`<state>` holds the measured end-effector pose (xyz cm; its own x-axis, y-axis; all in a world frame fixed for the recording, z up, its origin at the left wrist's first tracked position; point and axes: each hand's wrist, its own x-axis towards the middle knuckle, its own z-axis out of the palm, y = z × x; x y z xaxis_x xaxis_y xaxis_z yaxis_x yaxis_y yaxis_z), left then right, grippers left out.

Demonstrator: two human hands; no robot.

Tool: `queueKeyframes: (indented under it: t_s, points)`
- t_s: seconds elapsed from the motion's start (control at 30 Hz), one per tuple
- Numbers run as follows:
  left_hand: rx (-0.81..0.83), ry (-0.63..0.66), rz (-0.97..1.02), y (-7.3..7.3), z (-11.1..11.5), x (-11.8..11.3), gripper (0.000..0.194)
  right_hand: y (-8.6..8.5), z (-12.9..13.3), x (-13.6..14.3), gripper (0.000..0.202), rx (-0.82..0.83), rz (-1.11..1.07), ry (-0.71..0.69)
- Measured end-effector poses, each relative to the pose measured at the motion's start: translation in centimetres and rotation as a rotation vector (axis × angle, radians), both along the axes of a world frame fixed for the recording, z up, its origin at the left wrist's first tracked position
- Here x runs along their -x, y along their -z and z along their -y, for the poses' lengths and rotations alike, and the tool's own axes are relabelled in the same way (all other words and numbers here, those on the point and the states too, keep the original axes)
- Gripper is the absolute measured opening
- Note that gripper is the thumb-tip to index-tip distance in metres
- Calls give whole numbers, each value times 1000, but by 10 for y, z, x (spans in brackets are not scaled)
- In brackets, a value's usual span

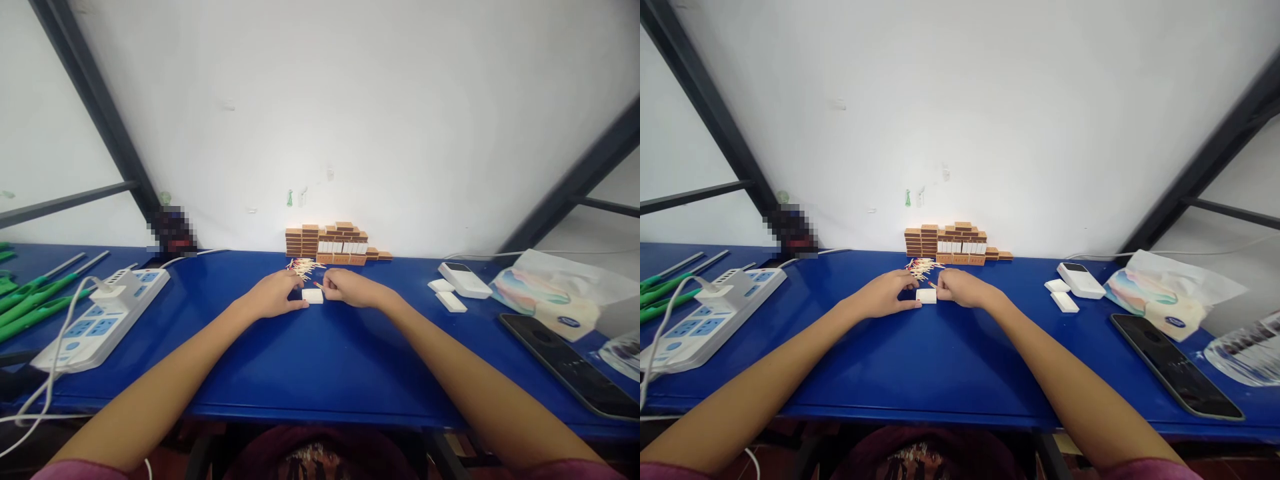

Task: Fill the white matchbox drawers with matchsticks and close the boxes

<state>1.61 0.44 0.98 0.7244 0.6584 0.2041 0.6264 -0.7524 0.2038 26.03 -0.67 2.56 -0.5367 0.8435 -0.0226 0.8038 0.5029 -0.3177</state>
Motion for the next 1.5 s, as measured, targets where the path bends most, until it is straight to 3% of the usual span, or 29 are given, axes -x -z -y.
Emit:
queueKeyframes:
  t_s: [0.13,0.33,0.67,0.83,1.1,1.27,1.5]
  points:
    - [8,23,34,1,-2,0,18,-2,10,11,2,-100,19,-30]
    - [-1,36,53,-1,1,-2,21,-8,21,25,2,-157,196,-44]
    - [-31,69,45,-2,0,-2,21,3,19,27,12,-263,324,-110]
    - [-18,39,30,0,-1,0,23,4,14,22,13,-260,205,-109]
    - [-3,-2,2,0,-1,2,30,15,-1,9,19,-156,-165,-103]
    - [3,-2,-22,-5,3,0,28,28,-16,5,24,-199,-357,92]
    - [-3,1,-71,-11,12,-4,30,38,-43,29,25,-204,-367,245]
